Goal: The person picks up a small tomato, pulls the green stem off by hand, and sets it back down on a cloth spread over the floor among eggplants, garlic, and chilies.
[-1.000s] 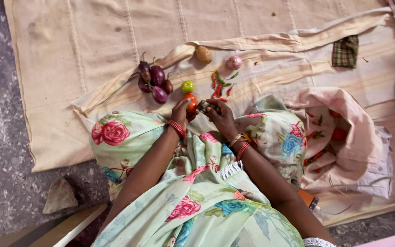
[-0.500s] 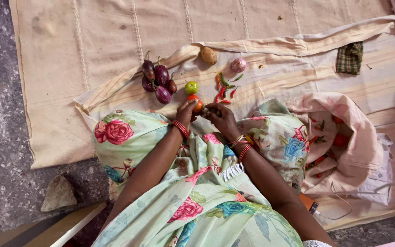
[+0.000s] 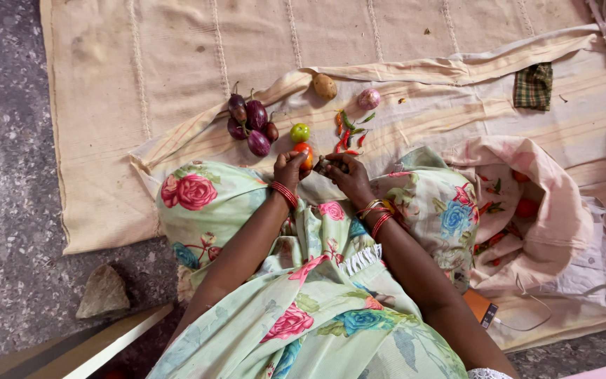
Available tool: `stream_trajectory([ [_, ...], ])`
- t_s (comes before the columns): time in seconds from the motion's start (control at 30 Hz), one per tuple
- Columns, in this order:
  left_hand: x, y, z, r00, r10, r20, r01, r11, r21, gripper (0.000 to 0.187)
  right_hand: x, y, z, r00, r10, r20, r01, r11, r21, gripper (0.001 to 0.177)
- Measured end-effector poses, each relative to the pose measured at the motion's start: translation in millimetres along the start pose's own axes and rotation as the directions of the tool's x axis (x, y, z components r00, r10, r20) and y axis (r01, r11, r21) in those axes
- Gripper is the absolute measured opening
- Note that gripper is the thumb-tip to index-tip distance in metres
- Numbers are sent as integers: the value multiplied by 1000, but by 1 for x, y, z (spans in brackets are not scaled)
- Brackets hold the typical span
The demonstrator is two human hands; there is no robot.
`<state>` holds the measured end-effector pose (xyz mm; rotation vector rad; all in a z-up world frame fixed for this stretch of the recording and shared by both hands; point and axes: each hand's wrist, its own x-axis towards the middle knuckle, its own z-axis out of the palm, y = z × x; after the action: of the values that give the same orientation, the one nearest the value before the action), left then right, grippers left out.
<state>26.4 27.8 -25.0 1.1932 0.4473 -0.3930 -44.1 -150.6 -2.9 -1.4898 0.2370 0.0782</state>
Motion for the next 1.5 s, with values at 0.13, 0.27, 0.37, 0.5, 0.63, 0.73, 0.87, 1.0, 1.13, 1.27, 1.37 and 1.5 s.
stream_trajectory([
  [0.13, -20, 6, -1, 998, 62, -8, -62, 990, -127, 30, -7, -9, -1, 998, 13, -57, -13, 1000, 11, 29],
  [0.27, -50, 19, -9, 999, 10, 53, 4, 969, -248, 29, -22, -26, 4, 989, 30, -148, -13, 993, 119, 29],
  [0.37, -59, 18, -12, 998, -11, 56, 27, 952, -305, 29, -43, -42, 18, 978, -87, -191, 93, 996, 20, 28],
  [0.5, -59, -3, -19, 975, -17, 222, 90, 942, -324, 23, -71, -74, 55, 919, -377, -119, 347, 914, -211, 33],
  [0.63, -65, 0, -28, 957, -8, 290, 117, 926, -360, 20, -91, -111, 72, 925, -376, 48, 375, 889, -263, 40],
  [0.73, -86, 14, -26, 927, 68, 368, 96, 908, -408, 17, -98, -124, 76, 938, -344, 36, 340, 895, -289, 41],
  [0.87, -116, 37, -21, 944, 18, 328, 112, 922, -371, 18, -109, -136, 74, 912, -403, 75, 406, 867, -289, 43],
  [1.0, -128, 48, -20, 931, 44, 362, 107, 916, -388, 19, -112, -144, 77, 906, -414, 87, 421, 861, -285, 42],
  [1.13, -131, 51, -14, 897, 94, 431, 91, 917, -389, 23, -117, -158, 76, 920, -381, 92, 391, 896, -210, 42],
  [1.27, -131, 51, -11, 904, 81, 420, 100, 915, -392, 25, -131, -174, 72, 941, -317, 118, 337, 906, -256, 40],
  [1.37, -133, 56, -9, 877, 166, 450, 16, 928, -372, 25, -145, -185, 71, 951, -284, 121, 300, 943, -145, 39],
  [1.5, -146, 66, -6, 915, 125, 383, -61, 983, -175, 37, -160, -200, 67, 955, -276, 106, 285, 955, -83, 39],
])
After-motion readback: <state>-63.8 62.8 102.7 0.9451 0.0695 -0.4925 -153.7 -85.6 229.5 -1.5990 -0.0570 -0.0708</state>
